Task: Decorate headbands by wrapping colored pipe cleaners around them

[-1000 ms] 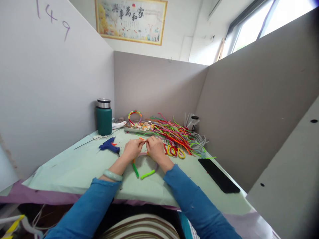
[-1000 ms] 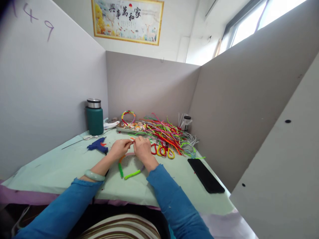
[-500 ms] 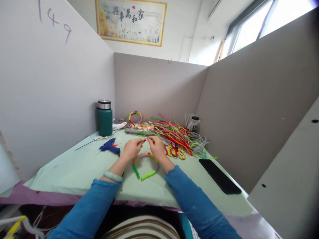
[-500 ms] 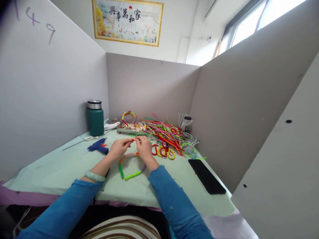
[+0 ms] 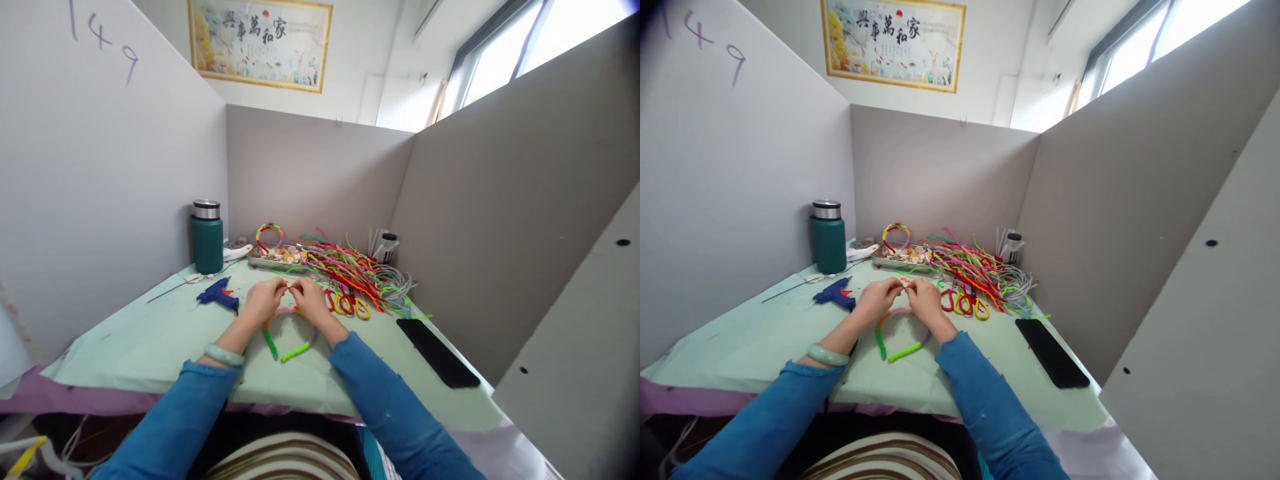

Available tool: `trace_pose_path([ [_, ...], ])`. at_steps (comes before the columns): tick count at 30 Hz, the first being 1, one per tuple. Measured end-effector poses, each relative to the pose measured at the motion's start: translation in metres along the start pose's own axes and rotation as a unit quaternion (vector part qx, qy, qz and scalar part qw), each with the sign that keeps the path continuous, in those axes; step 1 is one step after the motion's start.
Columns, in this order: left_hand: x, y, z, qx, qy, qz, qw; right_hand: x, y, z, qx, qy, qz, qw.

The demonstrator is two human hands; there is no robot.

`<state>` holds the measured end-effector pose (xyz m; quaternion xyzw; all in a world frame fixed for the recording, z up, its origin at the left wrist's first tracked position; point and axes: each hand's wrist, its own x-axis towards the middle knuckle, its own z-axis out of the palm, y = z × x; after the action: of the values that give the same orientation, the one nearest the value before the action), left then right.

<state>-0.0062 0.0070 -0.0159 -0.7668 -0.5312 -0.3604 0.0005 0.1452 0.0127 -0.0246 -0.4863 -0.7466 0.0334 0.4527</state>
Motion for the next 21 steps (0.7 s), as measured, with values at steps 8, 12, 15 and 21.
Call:
trace_pose_path([
  [8, 0.007, 0.001, 0.002, -0.356, -0.081, -0.073, 0.928, 0.003, -0.008, 0.007, 0.37, 0.028, 0.141, 0.918],
  [12, 0.007, -0.001, 0.002, -0.274, -0.058, -0.06, 0.958, 0.005, -0.007, 0.0, 0.318, -0.016, 0.118, 0.941],
  [15, 0.004, -0.003, 0.002, -0.123, -0.026, -0.022, 0.992, 0.006, -0.002, -0.008, 0.177, 0.02, 0.041, 0.983],
  [21, -0.001, -0.003, 0.002, 0.046, -0.022, 0.015, 0.999, 0.001, 0.002, -0.014, -0.016, -0.016, -0.078, 0.997],
])
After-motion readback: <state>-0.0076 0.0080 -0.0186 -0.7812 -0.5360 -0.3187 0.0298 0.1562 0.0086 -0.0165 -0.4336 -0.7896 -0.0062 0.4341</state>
